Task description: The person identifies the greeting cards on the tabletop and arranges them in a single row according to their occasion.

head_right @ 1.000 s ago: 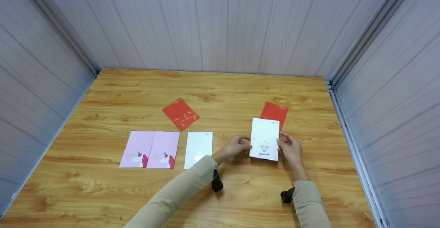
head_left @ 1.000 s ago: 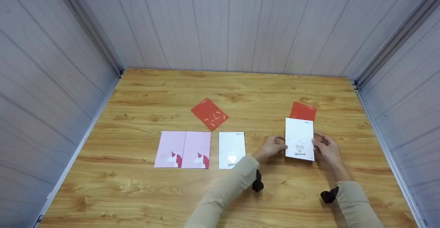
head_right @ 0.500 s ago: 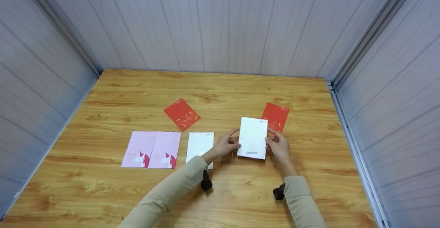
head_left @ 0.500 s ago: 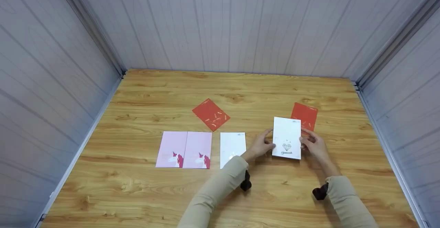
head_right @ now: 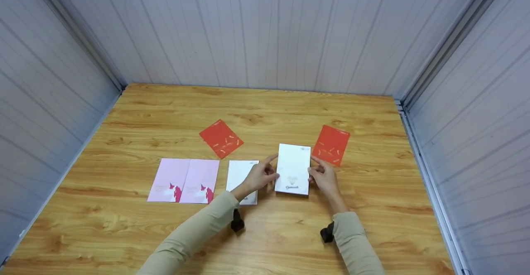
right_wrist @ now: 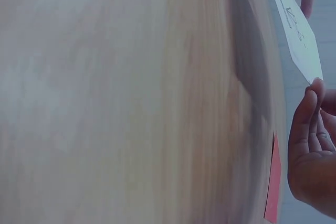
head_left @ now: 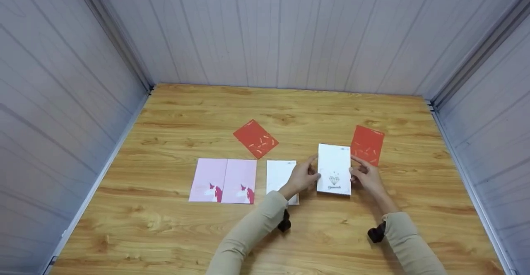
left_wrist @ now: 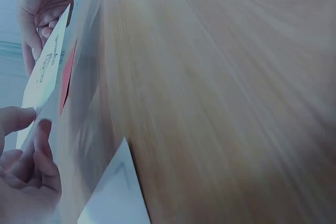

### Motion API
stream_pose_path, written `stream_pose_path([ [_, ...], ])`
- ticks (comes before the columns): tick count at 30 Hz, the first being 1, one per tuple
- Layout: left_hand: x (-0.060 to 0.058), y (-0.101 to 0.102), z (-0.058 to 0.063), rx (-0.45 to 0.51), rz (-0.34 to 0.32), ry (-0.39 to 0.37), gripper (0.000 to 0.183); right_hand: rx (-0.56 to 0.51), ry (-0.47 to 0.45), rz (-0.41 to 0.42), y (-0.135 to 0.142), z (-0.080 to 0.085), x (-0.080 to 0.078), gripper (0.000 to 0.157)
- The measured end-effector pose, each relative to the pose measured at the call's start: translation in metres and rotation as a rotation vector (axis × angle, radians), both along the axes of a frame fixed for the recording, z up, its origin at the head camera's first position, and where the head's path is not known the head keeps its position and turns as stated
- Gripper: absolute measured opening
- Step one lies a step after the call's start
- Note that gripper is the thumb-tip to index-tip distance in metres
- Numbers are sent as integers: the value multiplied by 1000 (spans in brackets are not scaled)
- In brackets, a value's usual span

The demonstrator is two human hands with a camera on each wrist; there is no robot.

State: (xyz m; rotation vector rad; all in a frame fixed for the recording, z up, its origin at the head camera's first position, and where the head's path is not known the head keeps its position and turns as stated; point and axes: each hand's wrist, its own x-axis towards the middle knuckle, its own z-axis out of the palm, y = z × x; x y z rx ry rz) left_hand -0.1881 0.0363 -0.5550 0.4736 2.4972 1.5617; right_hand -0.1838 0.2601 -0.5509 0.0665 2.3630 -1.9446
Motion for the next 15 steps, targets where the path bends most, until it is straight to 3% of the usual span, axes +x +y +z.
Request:
stream_pose_path([
  [7,6,-15,-1,-249,48,232,56,-25,-8,35,-9,-6,2,45],
  [10,8,-21,-1,-312,78,285,55,-25,-27,37,-14,-7,3,45],
  [15,12,-29,-3,-341,107,322,53,-30,-40,31,-22,-10,5,44],
])
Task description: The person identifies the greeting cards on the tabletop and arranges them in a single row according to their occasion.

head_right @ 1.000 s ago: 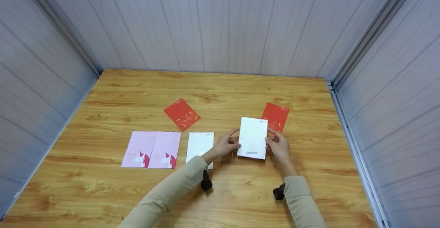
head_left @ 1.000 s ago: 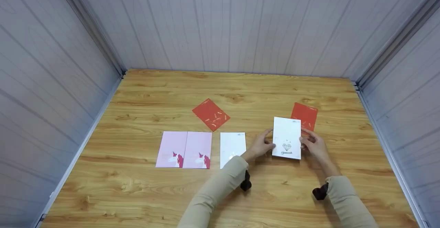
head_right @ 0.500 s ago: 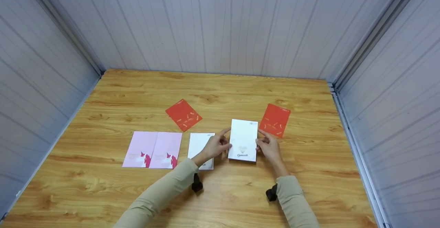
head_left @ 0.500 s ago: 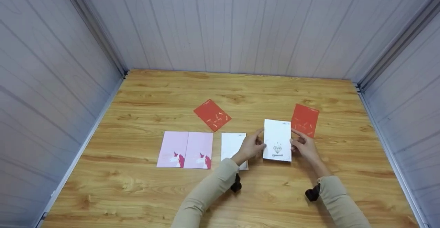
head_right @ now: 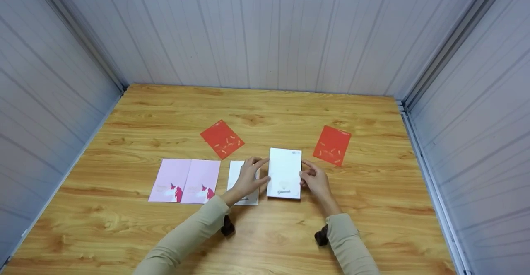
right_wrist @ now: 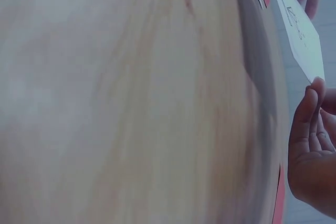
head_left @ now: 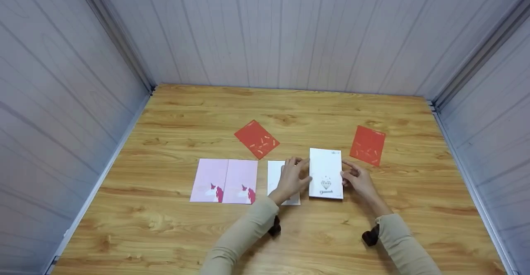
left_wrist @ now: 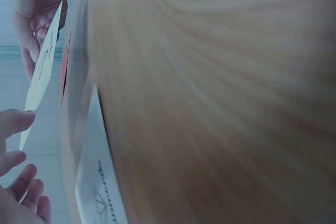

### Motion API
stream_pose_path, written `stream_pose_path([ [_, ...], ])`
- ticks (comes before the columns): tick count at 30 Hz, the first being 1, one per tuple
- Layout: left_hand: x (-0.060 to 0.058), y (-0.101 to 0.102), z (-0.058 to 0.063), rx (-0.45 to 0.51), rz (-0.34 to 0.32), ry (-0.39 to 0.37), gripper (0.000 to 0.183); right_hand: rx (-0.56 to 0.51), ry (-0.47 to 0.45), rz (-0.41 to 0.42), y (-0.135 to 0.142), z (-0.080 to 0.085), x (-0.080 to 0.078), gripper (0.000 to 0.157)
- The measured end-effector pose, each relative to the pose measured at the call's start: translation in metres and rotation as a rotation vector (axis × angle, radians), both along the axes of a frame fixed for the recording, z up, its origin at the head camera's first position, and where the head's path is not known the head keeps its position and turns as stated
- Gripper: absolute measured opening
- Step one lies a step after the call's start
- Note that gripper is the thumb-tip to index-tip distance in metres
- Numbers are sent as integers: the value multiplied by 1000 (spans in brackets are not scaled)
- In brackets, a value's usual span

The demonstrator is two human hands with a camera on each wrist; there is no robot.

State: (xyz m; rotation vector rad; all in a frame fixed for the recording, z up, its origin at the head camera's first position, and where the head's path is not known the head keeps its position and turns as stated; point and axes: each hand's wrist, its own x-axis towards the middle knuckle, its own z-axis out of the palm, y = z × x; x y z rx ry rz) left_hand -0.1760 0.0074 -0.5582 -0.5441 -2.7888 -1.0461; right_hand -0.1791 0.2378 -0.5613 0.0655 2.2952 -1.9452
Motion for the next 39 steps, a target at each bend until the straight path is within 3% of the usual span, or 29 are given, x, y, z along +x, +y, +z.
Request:
stream_pose_path([
  [5,4,-6,-4,-21,28,-8,53,4,-3,4,-6,-4,2,43],
  [18,9,-15,-9,-180,90,-25,52,12,-87,18,-21,-8,6,45],
  [28,10,-19,-17,-152,89,-46,53,44,-111,62,-25,-10,4,43],
  [39,12,-19,-17,-163,94,-59,50,109,-120,35,-31,-6,9,38],
])
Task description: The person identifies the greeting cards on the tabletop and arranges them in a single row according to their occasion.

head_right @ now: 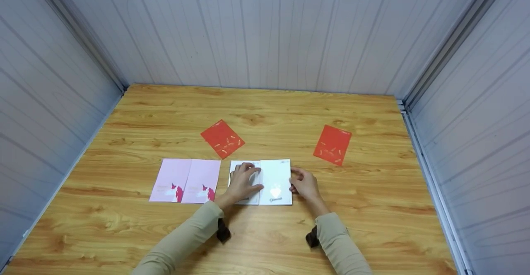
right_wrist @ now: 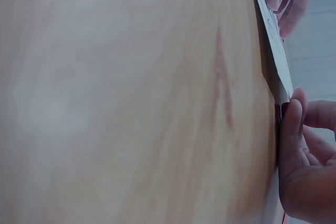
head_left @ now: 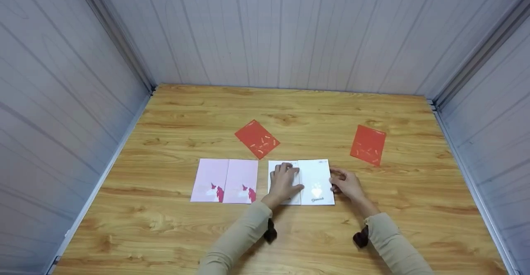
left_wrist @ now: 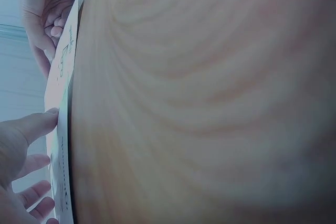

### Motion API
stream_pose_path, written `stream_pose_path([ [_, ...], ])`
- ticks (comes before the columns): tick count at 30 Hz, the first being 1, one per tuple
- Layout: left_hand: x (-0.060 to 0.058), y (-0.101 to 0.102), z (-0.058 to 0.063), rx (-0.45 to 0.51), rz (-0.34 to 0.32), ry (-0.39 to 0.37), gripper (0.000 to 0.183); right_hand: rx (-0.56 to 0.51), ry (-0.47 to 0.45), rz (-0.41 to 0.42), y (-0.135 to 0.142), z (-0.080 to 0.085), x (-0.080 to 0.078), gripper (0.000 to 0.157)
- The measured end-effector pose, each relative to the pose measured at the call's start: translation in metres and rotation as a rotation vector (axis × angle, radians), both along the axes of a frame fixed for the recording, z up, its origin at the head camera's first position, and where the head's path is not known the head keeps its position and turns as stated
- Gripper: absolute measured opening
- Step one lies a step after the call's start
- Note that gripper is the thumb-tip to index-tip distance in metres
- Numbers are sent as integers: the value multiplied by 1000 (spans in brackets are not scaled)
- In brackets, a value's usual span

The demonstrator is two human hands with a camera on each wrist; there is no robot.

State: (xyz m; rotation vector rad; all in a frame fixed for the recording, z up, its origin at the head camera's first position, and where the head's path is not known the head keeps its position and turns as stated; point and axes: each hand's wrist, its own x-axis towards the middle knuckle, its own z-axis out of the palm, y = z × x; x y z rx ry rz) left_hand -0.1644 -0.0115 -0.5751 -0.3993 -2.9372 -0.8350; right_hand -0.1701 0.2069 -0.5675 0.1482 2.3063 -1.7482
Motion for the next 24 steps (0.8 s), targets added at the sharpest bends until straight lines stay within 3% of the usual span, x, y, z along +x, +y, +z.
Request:
stream_pose_path([
  [8,0,0,2,-4,-11,-38,49,57,35,-23,-4,1,3,34],
  [17,0,0,1,-28,-6,-27,49,132,71,-4,-6,2,3,34],
  [24,1,0,2,-37,1,-52,49,130,79,-9,-7,4,3,34],
])
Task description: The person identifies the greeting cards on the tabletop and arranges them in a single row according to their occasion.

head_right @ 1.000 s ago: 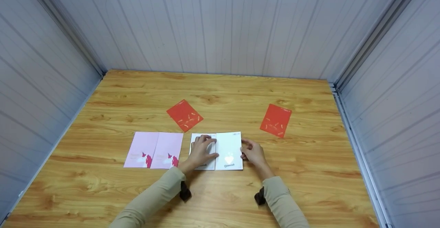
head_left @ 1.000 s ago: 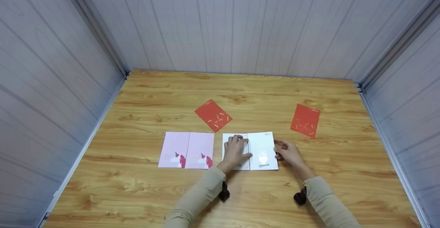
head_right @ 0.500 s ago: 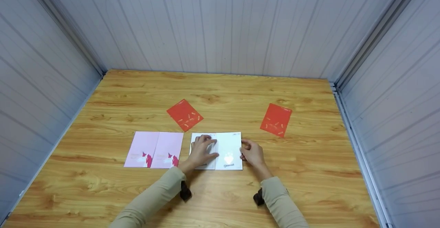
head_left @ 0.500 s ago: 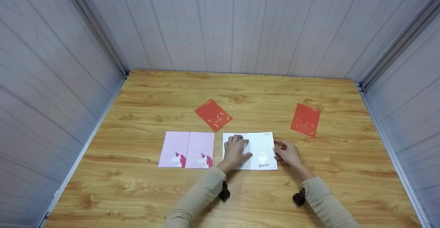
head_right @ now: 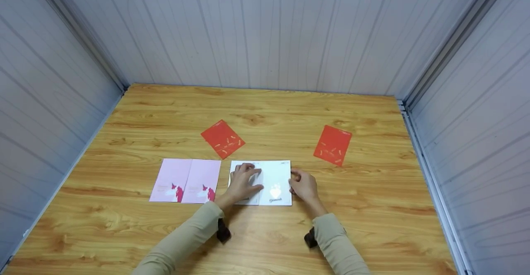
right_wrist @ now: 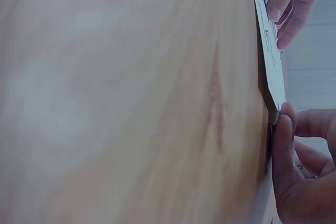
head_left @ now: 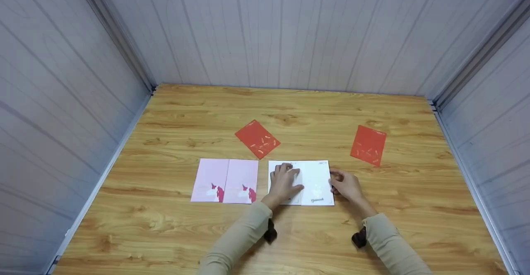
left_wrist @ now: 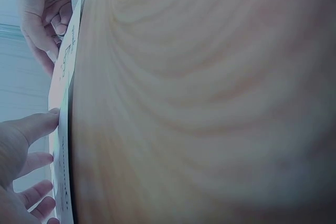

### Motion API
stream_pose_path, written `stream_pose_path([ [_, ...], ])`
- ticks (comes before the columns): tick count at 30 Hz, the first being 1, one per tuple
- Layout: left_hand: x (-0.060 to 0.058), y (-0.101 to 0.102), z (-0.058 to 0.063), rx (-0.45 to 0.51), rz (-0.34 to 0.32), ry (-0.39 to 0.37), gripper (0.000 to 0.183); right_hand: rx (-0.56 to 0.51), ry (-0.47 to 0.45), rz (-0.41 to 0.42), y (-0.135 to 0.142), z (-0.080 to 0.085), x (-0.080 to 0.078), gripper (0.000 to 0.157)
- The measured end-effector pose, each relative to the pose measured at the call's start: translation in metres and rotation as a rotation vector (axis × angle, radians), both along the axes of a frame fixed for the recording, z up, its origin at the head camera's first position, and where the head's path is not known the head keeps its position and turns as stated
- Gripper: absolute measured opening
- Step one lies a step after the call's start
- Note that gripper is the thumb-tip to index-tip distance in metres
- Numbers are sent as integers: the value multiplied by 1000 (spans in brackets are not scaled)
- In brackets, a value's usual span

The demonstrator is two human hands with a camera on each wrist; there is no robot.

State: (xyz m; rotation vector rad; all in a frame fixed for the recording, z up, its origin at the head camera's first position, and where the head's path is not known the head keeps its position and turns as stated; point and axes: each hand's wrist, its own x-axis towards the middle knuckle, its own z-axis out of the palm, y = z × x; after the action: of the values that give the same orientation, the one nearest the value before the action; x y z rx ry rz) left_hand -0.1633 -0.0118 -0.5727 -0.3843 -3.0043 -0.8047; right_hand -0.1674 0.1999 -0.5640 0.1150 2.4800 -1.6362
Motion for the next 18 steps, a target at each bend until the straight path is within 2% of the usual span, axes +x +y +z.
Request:
stream_pose_path([
  [6,-1,0,0,4,-2,-7,48,29,3,11,0,0,0,35],
  [13,-1,0,0,3,-5,-7,48,127,71,37,1,-2,0,35],
  [18,-1,0,0,16,-3,-4,47,110,65,34,2,-1,1,35],
])
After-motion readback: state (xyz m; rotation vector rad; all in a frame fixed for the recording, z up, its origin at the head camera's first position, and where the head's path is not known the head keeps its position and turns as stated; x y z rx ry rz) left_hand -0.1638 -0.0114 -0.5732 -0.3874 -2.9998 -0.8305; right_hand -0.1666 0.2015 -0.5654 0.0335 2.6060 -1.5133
